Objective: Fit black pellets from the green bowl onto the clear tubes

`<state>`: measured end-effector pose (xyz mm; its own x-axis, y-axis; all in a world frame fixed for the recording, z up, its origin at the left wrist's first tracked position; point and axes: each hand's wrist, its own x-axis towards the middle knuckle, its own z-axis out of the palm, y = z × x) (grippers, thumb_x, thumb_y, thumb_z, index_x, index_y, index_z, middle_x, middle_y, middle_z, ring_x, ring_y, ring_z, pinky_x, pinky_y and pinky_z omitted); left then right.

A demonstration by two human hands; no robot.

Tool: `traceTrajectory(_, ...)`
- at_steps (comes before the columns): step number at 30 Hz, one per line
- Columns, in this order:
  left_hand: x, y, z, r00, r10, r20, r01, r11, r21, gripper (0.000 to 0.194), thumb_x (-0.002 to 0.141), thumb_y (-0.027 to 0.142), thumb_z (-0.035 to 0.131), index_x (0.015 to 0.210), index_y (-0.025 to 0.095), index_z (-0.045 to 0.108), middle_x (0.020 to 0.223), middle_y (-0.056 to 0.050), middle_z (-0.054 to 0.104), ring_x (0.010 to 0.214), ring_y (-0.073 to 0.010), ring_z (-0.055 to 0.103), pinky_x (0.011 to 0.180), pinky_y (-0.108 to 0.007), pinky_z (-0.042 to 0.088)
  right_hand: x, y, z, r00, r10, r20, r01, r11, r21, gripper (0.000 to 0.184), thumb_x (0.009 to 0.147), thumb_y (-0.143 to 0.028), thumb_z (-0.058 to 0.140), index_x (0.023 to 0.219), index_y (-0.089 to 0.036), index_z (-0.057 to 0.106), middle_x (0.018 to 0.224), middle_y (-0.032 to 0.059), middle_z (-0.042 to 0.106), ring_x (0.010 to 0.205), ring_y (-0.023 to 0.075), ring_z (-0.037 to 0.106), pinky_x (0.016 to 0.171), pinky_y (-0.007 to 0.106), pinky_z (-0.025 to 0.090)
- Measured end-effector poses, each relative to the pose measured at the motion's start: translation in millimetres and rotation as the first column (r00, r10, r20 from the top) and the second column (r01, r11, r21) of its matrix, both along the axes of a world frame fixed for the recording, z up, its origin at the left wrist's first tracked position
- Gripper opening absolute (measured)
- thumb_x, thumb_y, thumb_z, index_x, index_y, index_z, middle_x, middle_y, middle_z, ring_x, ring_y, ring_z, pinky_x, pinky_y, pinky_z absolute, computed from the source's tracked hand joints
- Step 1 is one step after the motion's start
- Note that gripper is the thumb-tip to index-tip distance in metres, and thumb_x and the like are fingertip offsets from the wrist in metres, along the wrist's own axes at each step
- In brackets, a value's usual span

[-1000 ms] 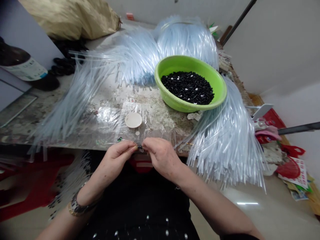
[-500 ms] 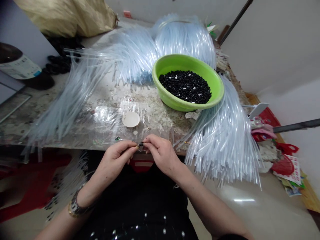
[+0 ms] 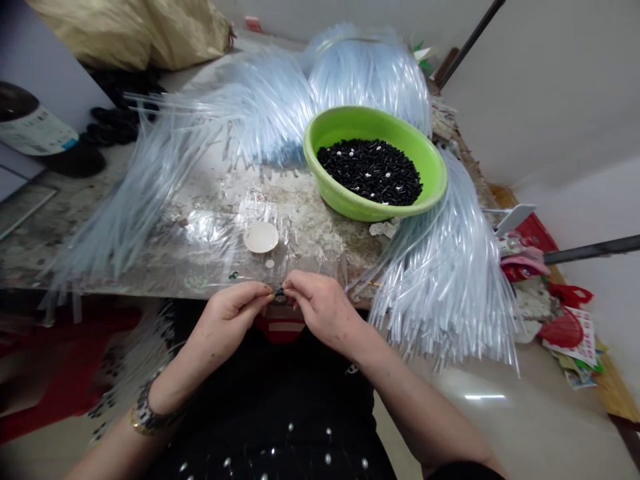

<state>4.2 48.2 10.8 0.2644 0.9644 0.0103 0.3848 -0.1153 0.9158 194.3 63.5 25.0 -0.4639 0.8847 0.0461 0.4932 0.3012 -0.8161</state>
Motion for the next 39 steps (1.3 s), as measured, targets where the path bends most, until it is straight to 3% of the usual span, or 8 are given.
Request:
traceTrajectory(8, -2.1, -1.9, -4.6, 0.999, -0.04, -0.009, 0.041, 0.999, 0.015, 0.018, 0.092, 0.017, 0.054, 0.081, 0.018, 0.069, 0.075, 0.0, 0.069, 0.07, -0.0132, 0.06, 0.069, -0.023, 0.045, 2.6, 2.2, -5.7, 0.999, 0.019, -0.041, -0.024, 0.992, -0.127, 0.017, 0.093, -0.012, 0.047, 0.082, -0.02, 0.057, 0.07, -0.003, 0.059, 0.067, 0.0116, 0.057, 0.068, 0.024, 0.041)
traceTrajectory(17, 14.8, -6.6, -3.4, 0.994, -0.086, 0.059, 0.092, 0.991, -0.097, 0.023, 0.091, 0.019, 0.052, 0.072, 0.017, 0.064, 0.067, 0.001, 0.061, 0.064, -0.0126, 0.055, 0.063, -0.022, 0.043, -3.1, 0.5, -6.6, 0.999, -0.013, -0.039, 0.011, 0.999, -0.048, 0.022, 0.095, -0.016, 0.046, 0.075, -0.019, 0.056, 0.07, -0.0014, 0.057, 0.068, 0.012, 0.055, 0.066, 0.024, 0.04)
traceTrajectory(25, 8.4, 5.2, 3.2, 0.993, 0.067, 0.1, -0.05, 0.985, -0.165, 0.025, 0.091, 0.025, 0.054, 0.068, 0.018, 0.062, 0.061, 0.004, 0.055, 0.057, -0.0109, 0.048, 0.059, -0.022, 0.038, 2.1, 1.2, -9.5, 0.937, -0.257, -0.239, 0.224, 0.962, -0.155, 0.019, 0.096, -0.026, 0.048, 0.084, -0.019, 0.061, 0.067, -0.002, 0.063, 0.068, 0.0127, 0.061, 0.071, 0.025, 0.045)
traceTrajectory(28, 7.5, 6.9, 3.7, 0.992, 0.073, 0.106, -0.052, 0.981, -0.188, 0.027, 0.09, 0.025, 0.054, 0.065, 0.018, 0.061, 0.059, 0.004, 0.053, 0.056, -0.0107, 0.047, 0.057, -0.023, 0.037, 2.0, 0.3, -10.3, 0.911, -0.285, -0.297, 0.24, 0.954, -0.178, 0.011, 0.093, -0.023, 0.052, 0.09, -0.02, 0.062, 0.07, -0.0026, 0.063, 0.067, 0.012, 0.062, 0.07, 0.025, 0.047)
traceTrajectory(39, 9.9, 2.3, 1.1, 0.982, 0.074, 0.175, -0.029, 0.968, -0.25, 0.023, 0.087, 0.026, 0.058, 0.067, 0.017, 0.064, 0.055, 0.005, 0.051, 0.051, -0.01, 0.044, 0.051, -0.021, 0.037, -4.8, -4.4, -10.9, 0.946, -0.23, -0.227, 0.222, 0.973, -0.059, 0.015, 0.09, -0.018, 0.055, 0.076, -0.02, 0.06, 0.068, -0.0026, 0.06, 0.066, 0.0117, 0.057, 0.067, 0.024, 0.043)
